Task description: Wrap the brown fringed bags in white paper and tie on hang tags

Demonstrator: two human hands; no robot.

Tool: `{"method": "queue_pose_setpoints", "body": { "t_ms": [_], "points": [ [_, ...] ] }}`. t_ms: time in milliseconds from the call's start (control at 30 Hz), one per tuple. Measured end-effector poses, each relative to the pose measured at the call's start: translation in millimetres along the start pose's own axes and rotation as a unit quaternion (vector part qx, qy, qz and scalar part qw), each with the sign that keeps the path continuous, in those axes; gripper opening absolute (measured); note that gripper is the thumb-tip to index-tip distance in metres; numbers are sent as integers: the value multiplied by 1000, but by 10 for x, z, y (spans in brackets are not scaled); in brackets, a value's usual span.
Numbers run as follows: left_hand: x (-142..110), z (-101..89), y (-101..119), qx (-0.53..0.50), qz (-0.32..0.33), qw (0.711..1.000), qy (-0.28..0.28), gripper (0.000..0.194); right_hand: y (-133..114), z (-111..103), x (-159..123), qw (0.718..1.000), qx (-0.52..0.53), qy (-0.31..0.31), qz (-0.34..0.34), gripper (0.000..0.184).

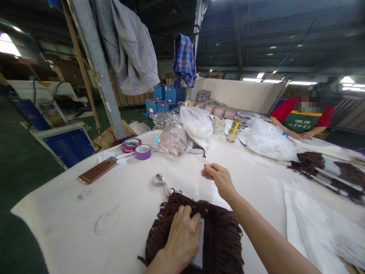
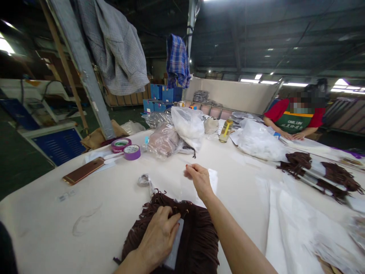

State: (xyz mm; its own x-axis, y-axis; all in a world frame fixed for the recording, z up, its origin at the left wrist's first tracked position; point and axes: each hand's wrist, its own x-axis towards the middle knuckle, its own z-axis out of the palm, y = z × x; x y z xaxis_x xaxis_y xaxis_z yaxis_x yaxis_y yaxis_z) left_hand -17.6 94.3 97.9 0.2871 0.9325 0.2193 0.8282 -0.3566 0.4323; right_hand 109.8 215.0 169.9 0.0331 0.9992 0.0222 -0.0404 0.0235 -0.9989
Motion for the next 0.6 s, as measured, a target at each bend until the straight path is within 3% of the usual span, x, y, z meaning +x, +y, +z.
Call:
{"method": "queue_pose_setpoints", "body": {
  "t_ms": [100,200,300,400,500,600],
  "points": [
    [16,4,-71,48,78,995,34,32,-9,9,-3,1000,10,-4,9,30],
    [-22,134,-155,87,126,988,29,48,19,7,42,999,33,6,19,31],
    [-24,210,-186,95,111,989,-29,62,36,4,108,998,54,18,28,33],
    [32,188,-175,73,95,986,-117,57,1,4,89,998,62,14,30,32],
    [84,165,-172,45,95,985,-140,53,-13,20,-155,998,58,4,23,29],
    [92,194,-190,-35,96,991,-84,49,117,80,-662,999,35,16,5,23]
  ]
}}
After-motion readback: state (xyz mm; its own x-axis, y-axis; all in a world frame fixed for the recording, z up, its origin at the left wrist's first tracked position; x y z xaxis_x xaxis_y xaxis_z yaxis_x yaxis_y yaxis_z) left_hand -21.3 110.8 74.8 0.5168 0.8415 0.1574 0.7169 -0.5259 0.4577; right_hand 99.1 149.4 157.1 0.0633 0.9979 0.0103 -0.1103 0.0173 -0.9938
